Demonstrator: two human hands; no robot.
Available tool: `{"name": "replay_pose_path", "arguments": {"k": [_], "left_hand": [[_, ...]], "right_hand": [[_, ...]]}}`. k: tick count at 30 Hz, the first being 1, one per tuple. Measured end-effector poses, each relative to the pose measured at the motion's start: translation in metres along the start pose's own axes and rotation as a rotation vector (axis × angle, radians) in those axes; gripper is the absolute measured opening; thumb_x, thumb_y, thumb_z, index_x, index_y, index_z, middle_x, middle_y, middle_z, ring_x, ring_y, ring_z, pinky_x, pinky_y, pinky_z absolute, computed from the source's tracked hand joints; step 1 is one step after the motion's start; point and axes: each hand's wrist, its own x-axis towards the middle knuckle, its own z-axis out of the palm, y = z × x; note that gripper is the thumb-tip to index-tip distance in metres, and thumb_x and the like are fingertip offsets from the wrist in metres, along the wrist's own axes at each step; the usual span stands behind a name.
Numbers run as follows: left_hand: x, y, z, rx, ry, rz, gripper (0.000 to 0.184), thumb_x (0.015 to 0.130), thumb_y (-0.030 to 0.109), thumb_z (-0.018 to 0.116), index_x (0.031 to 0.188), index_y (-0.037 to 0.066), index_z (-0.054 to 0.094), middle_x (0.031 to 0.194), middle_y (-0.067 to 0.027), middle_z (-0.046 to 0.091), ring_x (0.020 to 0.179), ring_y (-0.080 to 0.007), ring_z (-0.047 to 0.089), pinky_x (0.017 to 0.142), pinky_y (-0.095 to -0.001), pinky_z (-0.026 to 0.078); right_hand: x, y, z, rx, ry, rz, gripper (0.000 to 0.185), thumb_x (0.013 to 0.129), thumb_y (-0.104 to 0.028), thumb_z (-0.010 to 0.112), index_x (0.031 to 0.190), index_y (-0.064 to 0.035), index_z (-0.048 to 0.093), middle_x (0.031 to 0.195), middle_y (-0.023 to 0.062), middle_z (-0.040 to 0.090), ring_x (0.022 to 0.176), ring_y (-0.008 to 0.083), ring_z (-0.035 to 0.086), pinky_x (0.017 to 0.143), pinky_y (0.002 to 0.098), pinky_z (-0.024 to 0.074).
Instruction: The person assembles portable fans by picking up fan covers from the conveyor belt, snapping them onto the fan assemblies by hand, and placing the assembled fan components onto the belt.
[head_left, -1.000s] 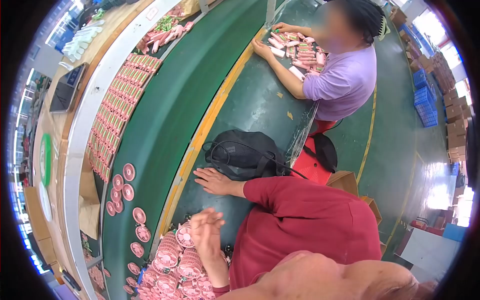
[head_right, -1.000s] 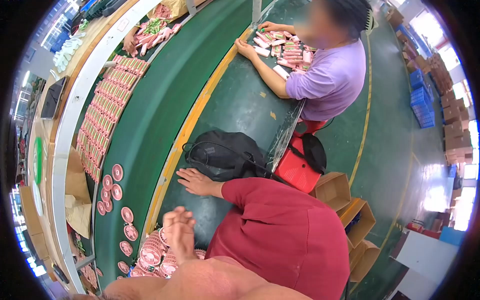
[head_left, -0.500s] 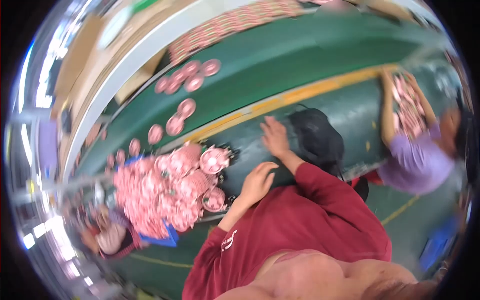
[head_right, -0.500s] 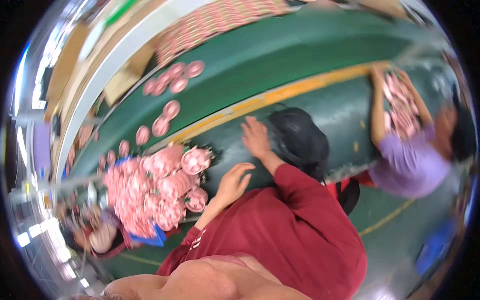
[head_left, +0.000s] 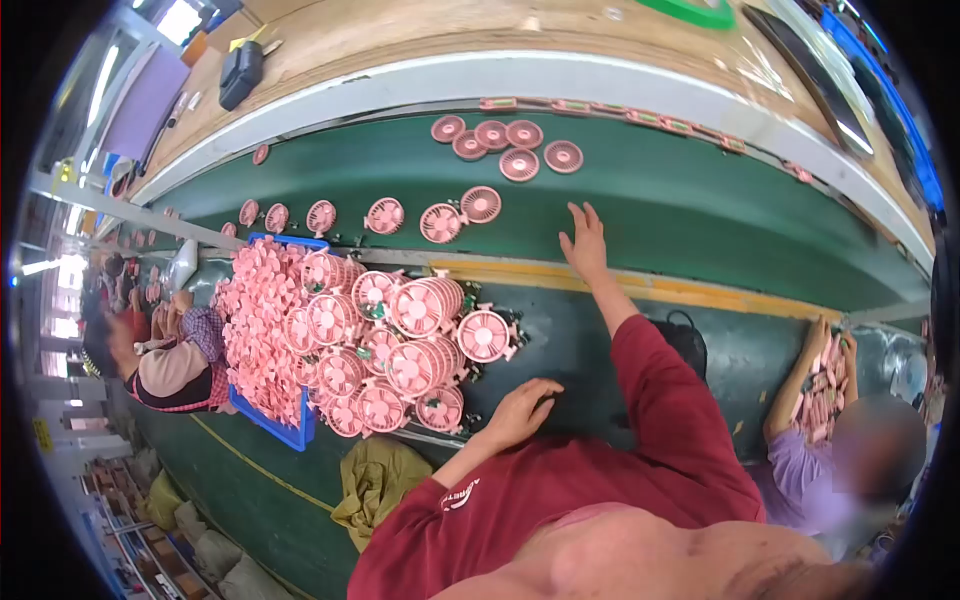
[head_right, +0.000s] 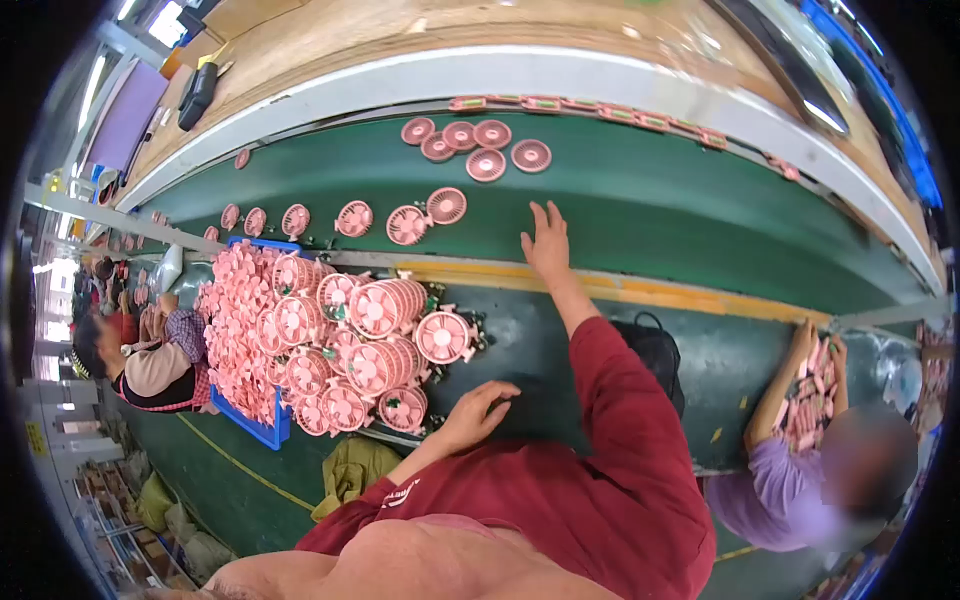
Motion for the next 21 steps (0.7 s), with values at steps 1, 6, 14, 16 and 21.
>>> {"name": "replay_pose_path", "arguments": {"k": [1,6,14,16,21], "left_hand": [[-0.003,-0.007,-0.003,-0.056,0.024,-0.024,0.023,0.087,0.004,0.057,0.110,0.004,0.059,0.106,-0.0147,0.061,0.095,-0.0315,0.062,0.084,-0.0381,0.050],[-0.026,-0.062,0.008,-0.213,-0.135,-0.193,0.023,0.088,0.007,0.056,0.111,0.005,0.060,0.099,-0.0132,0.065,0.088,-0.0284,0.066,0.078,-0.0353,0.052],[-0.042,-0.128,0.026,-0.510,-0.140,-0.446,0.020,0.092,0.013,0.057,0.110,0.008,0.064,0.089,-0.0095,0.067,0.085,-0.0166,0.064,0.079,-0.0289,0.049],[-0.044,-0.140,0.030,-0.522,-0.119,-0.414,0.019,0.093,0.014,0.056,0.110,0.008,0.064,0.089,-0.0091,0.067,0.084,-0.0156,0.064,0.078,-0.0288,0.049],[-0.041,-0.151,0.034,-0.469,-0.117,-0.387,0.019,0.095,0.015,0.053,0.109,0.008,0.065,0.091,-0.0085,0.070,0.083,-0.0160,0.066,0.075,-0.0286,0.050]], "right_hand": [[0.021,0.001,0.008,-0.021,-0.040,-0.010,0.066,0.077,-0.014,0.070,0.136,-0.0096,0.043,0.138,0.0274,0.038,0.121,0.0454,0.043,0.101,0.0489,0.0403],[0.123,0.004,0.065,-0.271,-0.102,-0.161,0.074,0.073,-0.027,0.076,0.138,-0.0139,0.042,0.137,0.0221,0.042,0.124,0.0410,0.043,0.101,0.0497,0.0408],[0.214,-0.049,0.091,-0.242,-0.603,0.037,0.068,0.075,-0.031,0.068,0.137,-0.0139,0.046,0.129,0.0138,0.053,0.118,0.0304,0.049,0.102,0.0416,0.0364],[0.206,-0.049,0.110,-0.276,-0.598,-0.004,0.067,0.076,-0.029,0.067,0.137,-0.0144,0.047,0.128,0.0135,0.053,0.118,0.0303,0.049,0.102,0.0418,0.0359],[0.174,-0.020,0.123,-0.378,-0.606,-0.076,0.064,0.077,-0.026,0.065,0.137,-0.0156,0.047,0.127,0.0127,0.053,0.117,0.0301,0.049,0.102,0.0422,0.0348]]}}
